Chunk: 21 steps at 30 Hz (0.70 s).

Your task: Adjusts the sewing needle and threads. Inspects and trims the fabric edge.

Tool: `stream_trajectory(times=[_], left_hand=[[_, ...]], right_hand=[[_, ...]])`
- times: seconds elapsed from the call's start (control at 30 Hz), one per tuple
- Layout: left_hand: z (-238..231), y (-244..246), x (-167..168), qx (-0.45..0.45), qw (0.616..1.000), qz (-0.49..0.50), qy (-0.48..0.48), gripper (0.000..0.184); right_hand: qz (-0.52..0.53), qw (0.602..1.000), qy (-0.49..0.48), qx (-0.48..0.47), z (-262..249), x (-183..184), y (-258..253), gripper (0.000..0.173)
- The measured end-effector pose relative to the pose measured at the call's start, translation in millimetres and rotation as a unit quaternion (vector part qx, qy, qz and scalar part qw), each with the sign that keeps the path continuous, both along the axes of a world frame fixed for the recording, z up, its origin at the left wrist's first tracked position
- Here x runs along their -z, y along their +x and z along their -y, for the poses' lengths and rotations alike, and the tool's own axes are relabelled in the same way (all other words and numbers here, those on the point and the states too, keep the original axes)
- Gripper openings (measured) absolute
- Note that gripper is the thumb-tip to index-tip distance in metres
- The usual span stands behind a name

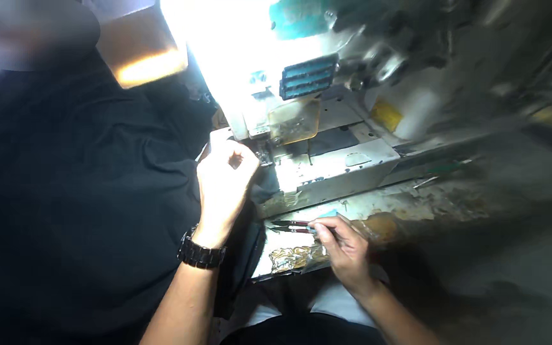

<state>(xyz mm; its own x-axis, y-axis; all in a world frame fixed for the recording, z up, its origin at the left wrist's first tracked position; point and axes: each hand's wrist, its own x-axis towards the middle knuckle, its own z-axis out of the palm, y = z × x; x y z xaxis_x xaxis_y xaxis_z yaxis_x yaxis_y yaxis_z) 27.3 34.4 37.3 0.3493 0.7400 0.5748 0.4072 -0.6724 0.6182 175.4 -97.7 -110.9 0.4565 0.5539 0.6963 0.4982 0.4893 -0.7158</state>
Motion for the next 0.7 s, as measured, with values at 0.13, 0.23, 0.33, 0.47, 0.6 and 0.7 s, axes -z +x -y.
stream_trajectory(times=[0.13, 0.23, 0.33, 0.47, 0.6, 0.7], left_hand=[[0.5, 4.2, 4.9, 0.019, 0.999, 0.041, 0.023, 0.008], [4.1, 5.0, 5.2, 0.027, 0.999, 0.036, 0.027, 0.008], [6.4, 4.8, 5.5, 0.021, 0.999, 0.027, 0.038, 0.008], [1.4, 10.7, 6.3, 0.001, 0.998, 0.046, 0.034, 0.006], [2.2, 9.5, 2.4, 0.009, 0.999, 0.034, 0.018, 0.008], [1.2, -2.8, 1.6, 0.095, 0.994, 0.039, -0.027, 0.009]], right_hand=[[0.017, 1.000, 0.006, 0.011, -0.7, 1.5, 0.5, 0.021], [0.022, 1.000, 0.005, 0.013, 0.0, 1.0, 0.7, 0.023], [0.021, 1.000, 0.007, 0.011, 0.8, 2.1, 1.0, 0.022], [0.026, 1.000, 0.008, 0.011, 1.3, 3.1, 1.5, 0.022], [0.026, 1.000, 0.007, 0.002, 2.2, 3.2, 3.3, 0.022], [0.030, 1.000, 0.008, 0.005, 2.2, 3.9, 4.4, 0.023]])
